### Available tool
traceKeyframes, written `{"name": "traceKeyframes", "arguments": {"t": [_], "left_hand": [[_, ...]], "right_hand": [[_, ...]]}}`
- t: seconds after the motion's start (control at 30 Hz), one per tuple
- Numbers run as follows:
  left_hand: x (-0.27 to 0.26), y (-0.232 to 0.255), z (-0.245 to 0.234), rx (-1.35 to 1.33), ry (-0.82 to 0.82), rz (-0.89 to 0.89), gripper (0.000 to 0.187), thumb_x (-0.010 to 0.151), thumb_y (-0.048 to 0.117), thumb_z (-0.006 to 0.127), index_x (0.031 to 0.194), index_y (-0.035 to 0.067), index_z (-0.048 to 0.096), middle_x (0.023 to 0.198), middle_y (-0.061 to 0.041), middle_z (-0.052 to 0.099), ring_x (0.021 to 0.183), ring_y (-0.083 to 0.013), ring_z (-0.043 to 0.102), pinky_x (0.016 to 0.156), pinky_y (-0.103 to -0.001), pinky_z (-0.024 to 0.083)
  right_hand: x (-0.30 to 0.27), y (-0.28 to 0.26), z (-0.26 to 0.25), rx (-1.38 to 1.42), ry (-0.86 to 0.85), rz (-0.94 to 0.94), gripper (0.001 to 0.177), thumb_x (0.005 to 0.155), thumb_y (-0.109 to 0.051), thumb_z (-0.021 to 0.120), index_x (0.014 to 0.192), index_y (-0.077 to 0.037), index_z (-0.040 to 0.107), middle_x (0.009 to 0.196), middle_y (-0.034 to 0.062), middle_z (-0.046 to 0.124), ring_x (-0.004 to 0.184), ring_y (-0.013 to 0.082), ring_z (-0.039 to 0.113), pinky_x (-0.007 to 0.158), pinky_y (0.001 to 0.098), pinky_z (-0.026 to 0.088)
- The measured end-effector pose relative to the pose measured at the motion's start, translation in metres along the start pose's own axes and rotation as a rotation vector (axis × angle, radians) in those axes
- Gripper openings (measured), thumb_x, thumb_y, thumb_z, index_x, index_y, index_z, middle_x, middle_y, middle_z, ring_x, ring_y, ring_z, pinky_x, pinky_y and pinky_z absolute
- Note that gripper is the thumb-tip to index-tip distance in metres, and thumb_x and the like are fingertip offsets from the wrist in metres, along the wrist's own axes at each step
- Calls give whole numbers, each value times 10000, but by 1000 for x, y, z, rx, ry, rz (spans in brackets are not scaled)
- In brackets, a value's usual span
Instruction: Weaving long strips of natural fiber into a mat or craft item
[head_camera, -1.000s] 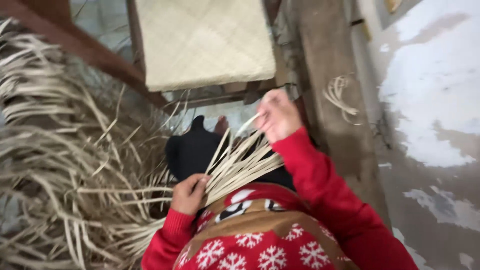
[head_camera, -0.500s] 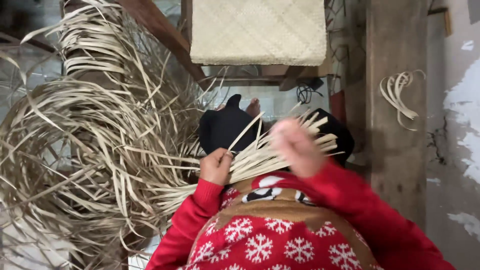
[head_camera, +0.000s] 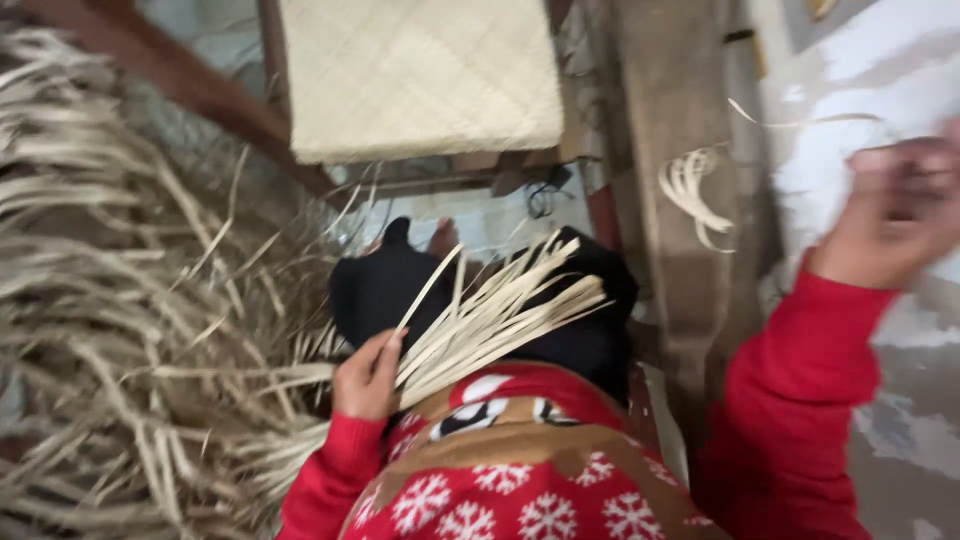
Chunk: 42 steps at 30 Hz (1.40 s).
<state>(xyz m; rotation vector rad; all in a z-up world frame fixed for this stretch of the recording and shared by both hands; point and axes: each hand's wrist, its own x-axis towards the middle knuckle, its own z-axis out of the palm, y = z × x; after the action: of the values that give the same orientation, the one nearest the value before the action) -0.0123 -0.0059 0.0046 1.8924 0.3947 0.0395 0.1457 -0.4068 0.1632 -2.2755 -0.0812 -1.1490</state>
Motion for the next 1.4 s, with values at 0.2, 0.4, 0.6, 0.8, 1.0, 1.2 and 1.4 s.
{"name": "traceKeyframes", "arguments": {"t": [0.2, 0.4, 0.6, 0.8, 1.0, 1.2, 1.4], "left_hand": [[-3, 9, -3, -35, -17, -204, 210, 848, 205, 548, 973, 132, 700, 718, 44, 653, 351, -50, 342, 339, -226, 338], [-7, 9, -14, 180, -226, 253, 373, 763, 312, 621, 1076, 108, 604, 719, 20, 580, 673, -139, 543, 692, -271, 431], [-19, 2, -33, 417, -276, 264, 447, 728, 461, 637, 1036, 141, 584, 871, -57, 561, 830, -256, 558, 736, -331, 415], [-33, -18, -64, 644, -476, -135, 552, 652, 516, 694, 1043, 213, 448, 1042, -33, 606, 825, -333, 619, 665, -433, 434], [-56, -49, -95, 642, -538, -45, 497, 684, 434, 715, 1052, 133, 569, 1076, -58, 623, 943, -234, 601, 769, -353, 472], [-66, -61, -101, 571, -535, -86, 351, 628, 420, 730, 839, 210, 546, 804, -68, 603, 848, -318, 597, 701, -413, 468], [-63, -66, -101, 529, -527, -96, 390, 593, 409, 771, 831, 184, 560, 779, -88, 602, 833, -325, 600, 694, -424, 471]], "right_hand": [[-4, -6, 16, 58, -258, -59, 330, 823, 57, 778, 954, 19, 477, 1078, 180, 510, 881, 272, 482, 734, 351, 440], [-63, 89, 50, -382, -722, 19, 763, 621, -548, 750, 1114, 24, 642, 936, 201, 538, 835, 329, 564, 822, 363, 440], [-89, 86, 70, -509, -460, -405, 254, 920, -235, 698, 716, -158, 569, 714, 101, 542, 675, 303, 534, 540, 425, 369], [-86, 20, 98, -325, -445, -496, 143, 819, -93, 679, 831, 12, 583, 849, 184, 547, 769, 342, 525, 649, 410, 453], [-99, -22, 155, -215, -769, -547, 195, 826, -165, 639, 720, -21, 561, 786, 125, 506, 710, 312, 514, 659, 392, 451], [-122, -13, 214, -262, -1168, -393, 201, 841, -283, 584, 960, -133, 644, 997, 78, 553, 918, 333, 565, 775, 406, 470], [-138, -44, 213, 89, -1042, -322, 234, 765, -265, 697, 985, -190, 673, 994, 46, 588, 929, 312, 579, 823, 394, 463]]}}
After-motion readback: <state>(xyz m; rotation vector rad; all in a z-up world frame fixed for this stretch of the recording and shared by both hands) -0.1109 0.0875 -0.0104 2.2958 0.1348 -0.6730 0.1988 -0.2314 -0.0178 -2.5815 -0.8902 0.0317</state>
